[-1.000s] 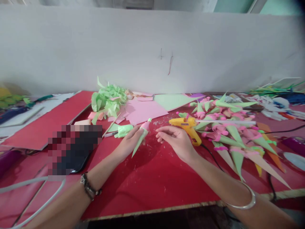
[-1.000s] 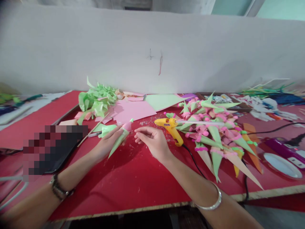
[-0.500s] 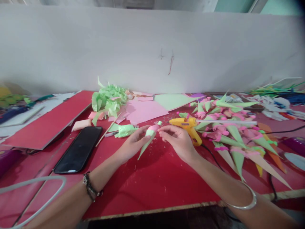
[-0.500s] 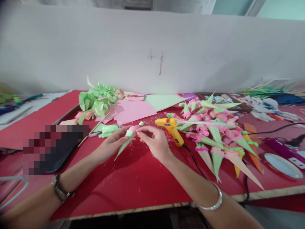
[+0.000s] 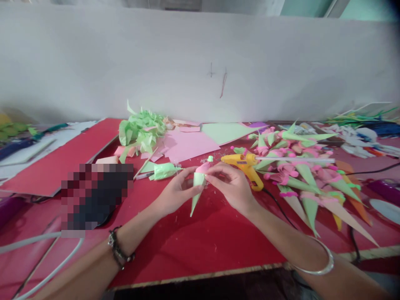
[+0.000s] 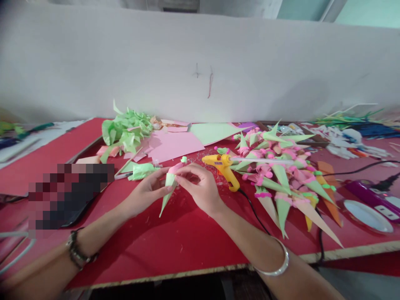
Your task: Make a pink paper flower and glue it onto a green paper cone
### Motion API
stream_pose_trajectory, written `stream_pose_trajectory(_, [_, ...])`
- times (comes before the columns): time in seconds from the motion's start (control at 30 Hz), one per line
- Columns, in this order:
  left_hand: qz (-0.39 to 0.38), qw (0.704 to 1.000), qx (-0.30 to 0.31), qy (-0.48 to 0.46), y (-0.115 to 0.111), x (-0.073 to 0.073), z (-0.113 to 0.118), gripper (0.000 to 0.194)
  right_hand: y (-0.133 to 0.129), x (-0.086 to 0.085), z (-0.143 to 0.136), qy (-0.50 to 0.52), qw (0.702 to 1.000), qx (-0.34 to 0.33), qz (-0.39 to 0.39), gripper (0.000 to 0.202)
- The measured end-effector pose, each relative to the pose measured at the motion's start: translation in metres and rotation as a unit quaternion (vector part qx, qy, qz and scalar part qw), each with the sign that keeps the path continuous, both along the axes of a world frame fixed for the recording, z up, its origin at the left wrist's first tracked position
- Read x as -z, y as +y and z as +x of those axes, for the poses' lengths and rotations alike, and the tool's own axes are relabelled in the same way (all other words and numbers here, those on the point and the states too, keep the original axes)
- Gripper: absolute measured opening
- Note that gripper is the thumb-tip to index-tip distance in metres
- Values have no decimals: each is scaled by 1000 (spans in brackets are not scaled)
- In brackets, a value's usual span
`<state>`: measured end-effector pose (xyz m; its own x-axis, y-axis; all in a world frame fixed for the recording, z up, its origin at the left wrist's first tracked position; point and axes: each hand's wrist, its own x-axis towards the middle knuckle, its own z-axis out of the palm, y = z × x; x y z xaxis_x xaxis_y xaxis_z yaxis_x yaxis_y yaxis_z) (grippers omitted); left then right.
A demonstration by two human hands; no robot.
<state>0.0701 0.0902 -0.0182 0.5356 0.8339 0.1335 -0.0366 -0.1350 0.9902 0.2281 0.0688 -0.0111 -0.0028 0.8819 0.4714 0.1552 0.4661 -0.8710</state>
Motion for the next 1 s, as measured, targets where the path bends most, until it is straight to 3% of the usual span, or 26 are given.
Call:
stream_pose_trajectory(0.23, [-8, 999, -2, -39, -3, 0, 2, 39, -1, -1, 1, -26, 999, 4, 19, 11])
stream_pose_trajectory(0.57, [-4, 998, -27, -50, -6, 2, 6, 43, -1, 1, -4, 63, 998, -18, -13, 9])
stream_pose_trajectory(0.7, [19, 998, -31, -41, -6, 2, 6, 43, 1, 4, -6, 105, 993, -4, -44, 26])
stream_pose_trajectory(0.8, [46, 998, -26, -28, -7, 1, 5, 43, 2, 6, -7, 129, 987, -34, -92, 36])
stream_pose_trajectory(1.0, [113, 993, -27, 11, -7, 1, 5, 40, 0, 3, -7, 93, 988, -68, -105, 22])
